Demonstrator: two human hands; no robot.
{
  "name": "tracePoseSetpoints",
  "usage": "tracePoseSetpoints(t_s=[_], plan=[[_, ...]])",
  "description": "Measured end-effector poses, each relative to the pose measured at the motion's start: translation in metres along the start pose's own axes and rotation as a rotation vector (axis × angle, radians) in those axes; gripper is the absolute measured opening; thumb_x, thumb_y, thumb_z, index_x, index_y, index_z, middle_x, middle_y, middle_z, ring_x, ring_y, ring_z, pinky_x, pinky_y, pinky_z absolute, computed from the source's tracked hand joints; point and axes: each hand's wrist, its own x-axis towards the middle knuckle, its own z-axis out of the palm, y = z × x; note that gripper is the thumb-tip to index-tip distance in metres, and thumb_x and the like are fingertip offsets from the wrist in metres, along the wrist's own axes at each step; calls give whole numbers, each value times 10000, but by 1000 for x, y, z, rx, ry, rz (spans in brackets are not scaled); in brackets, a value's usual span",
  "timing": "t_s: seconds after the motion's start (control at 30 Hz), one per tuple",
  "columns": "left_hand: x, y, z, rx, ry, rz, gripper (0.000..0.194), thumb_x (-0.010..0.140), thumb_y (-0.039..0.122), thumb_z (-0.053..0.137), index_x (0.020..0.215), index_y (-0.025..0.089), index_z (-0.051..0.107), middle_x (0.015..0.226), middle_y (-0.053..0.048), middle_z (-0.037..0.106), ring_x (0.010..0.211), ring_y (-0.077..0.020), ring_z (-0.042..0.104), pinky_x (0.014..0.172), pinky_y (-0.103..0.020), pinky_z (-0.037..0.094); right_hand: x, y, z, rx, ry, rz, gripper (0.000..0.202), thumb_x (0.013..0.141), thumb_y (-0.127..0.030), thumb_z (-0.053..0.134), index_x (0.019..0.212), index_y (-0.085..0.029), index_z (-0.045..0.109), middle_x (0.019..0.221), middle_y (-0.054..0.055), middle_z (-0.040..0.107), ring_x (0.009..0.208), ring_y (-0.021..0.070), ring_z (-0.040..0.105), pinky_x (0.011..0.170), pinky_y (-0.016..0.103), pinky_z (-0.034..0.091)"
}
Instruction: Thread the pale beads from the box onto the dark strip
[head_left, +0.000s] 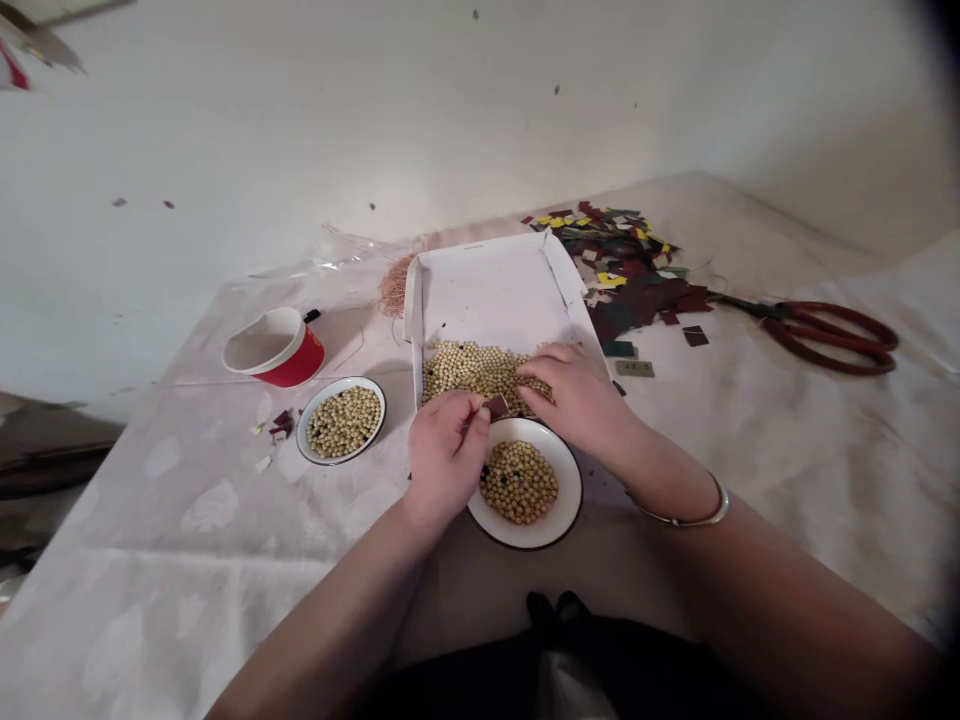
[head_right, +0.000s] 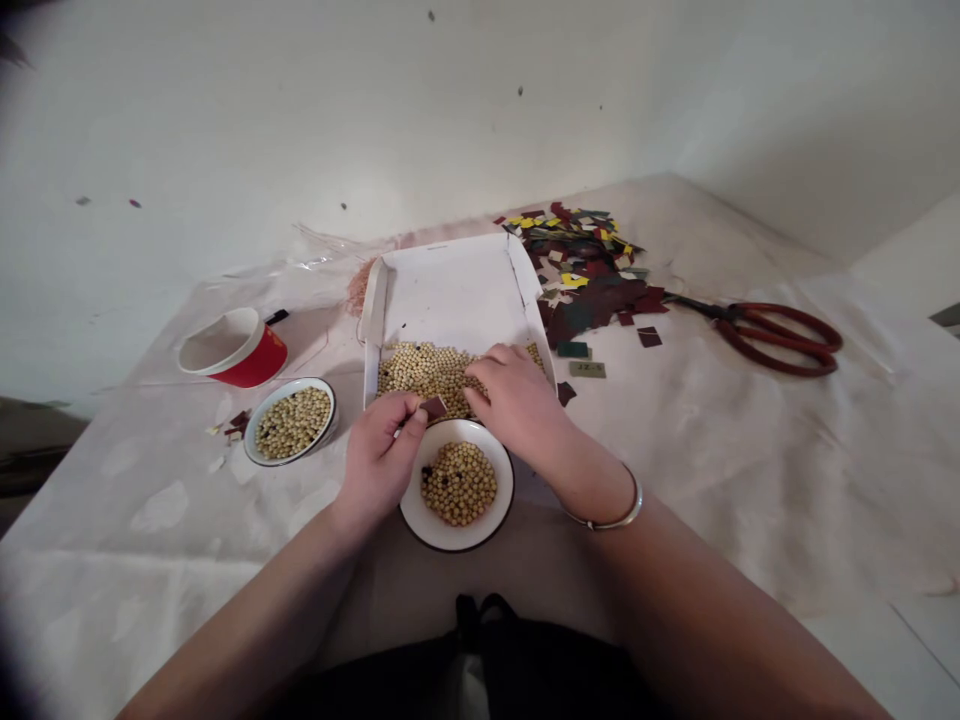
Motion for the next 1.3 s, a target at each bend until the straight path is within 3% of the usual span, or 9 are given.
tracePoseSetpoints(t_s=[0.1,0.27,0.47,0.77,0.93,1.1,1.2,1.3], plan=[[0,0,0,-2,9,13,175,869,229,451,728,198,549,729,-8,601,752,-162,553,674,-275,412,-1,3,6,-132,-28,68,165,767,-233,587,902,-166,655,951,115,578,943,282,495,832,447,403],[0,0,1,15,-2,18,167,859,221,459,716,194,543,724,-13,598,745,-166,548,673,-275,408,-2,3,7,-198,-73,94,141,767,-239,587,866,-161,649,910,112,592,894,273,518,775,416,418],[0,1,1,11,-6,15,174,864,220,454,724,199,555,739,-10,614,759,-167,560,691,-277,409,-1,6,7,-135,-137,98,43,743,-182,578,744,-194,619,786,64,621,785,221,547,678,352,411],[0,0,2,3,-4,21,154,860,208,470,737,188,560,751,-9,619,764,-161,549,708,-276,410,0,1,4,-65,-200,166,106,764,-164,533,674,-198,578,754,49,623,759,203,552,632,317,370],[0,-1,2,2,-4,14,157,861,215,474,741,188,571,753,-14,624,767,-167,555,714,-284,414,2,-4,1,79,-78,197,85,779,-134,519,799,-198,571,822,37,617,777,183,549,671,306,399],[-1,-2,2,-17,3,28,151,871,223,471,770,189,578,744,-12,610,757,-162,544,687,-277,409,-1,-22,-8,333,110,-62,105,808,-151,539,899,-202,556,823,15,586,799,153,533,725,283,417],[-1,-3,2,-40,7,45,146,869,241,477,782,186,580,758,-21,609,758,-166,546,682,-279,413,-4,-33,-10,356,47,-199,107,819,-139,542,902,-206,551,811,2,569,812,148,518,751,283,403],[-1,-5,2,-62,7,63,134,858,239,485,790,183,586,762,-26,610,761,-171,552,687,-286,419,-5,-37,-9,375,-13,-230,124,820,-114,539,895,-213,547,819,-9,565,823,140,509,762,279,390]])
